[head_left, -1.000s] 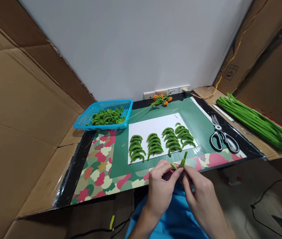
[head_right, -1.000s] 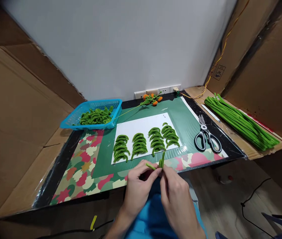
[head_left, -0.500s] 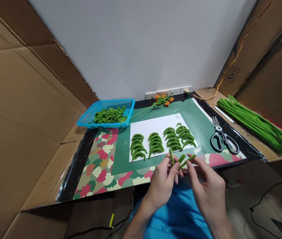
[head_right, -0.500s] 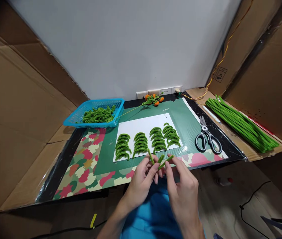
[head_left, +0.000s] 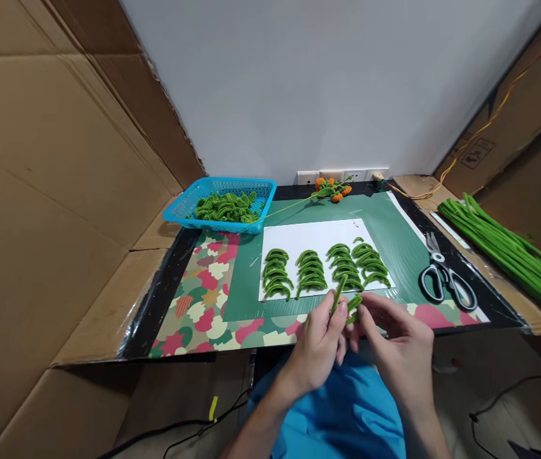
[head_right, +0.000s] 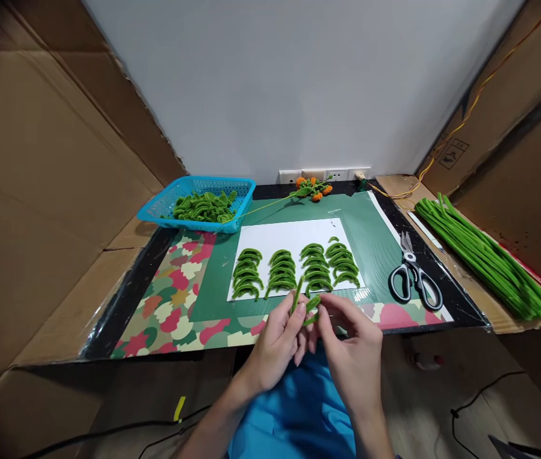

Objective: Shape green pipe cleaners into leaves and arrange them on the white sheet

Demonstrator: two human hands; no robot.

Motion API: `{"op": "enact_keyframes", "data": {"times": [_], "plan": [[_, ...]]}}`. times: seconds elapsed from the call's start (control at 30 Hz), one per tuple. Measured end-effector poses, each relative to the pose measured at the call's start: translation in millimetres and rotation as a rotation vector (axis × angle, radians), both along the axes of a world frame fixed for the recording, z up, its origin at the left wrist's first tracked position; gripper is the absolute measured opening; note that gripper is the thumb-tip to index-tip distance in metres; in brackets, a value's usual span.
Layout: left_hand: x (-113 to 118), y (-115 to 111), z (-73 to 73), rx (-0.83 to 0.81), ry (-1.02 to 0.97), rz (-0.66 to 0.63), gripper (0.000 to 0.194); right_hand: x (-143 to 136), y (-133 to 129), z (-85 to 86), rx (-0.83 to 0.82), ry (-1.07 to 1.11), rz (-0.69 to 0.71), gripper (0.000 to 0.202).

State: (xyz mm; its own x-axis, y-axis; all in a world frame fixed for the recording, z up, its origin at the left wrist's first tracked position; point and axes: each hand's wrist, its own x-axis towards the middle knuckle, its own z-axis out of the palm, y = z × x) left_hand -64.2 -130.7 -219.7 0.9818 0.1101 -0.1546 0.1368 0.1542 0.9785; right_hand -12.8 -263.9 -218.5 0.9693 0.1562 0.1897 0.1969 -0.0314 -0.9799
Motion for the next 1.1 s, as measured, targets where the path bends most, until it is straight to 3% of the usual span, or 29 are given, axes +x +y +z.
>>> {"op": "enact_keyframes", "data": {"times": [0.4, 0.77, 0.97, 1.1], "plan": [[8.3, -1.5, -1.0, -0.149, 0.001, 0.049, 0.045, -0.4, -4.4, -1.2, 0.023, 0.039, 0.069, 0.018], [6.7, -3.1, 7.6, -0.223, -0.004, 0.022, 0.041, 0.8, -6.5, -3.0, -0.106, -0.045, 0.112, 0.018], [7.8, -2.0, 9.3, -0.196, 0.008, -0.002, 0.042, -0.6, -2.4, -4.3, -0.044, -0.007, 0.039, 0.020], [7.1, 0.6, 4.0, -0.158, 0.011, -0.037, 0.042, -1.7, 1.0, -3.6, -0.019, 0.016, -0.018, 0.032]]}}
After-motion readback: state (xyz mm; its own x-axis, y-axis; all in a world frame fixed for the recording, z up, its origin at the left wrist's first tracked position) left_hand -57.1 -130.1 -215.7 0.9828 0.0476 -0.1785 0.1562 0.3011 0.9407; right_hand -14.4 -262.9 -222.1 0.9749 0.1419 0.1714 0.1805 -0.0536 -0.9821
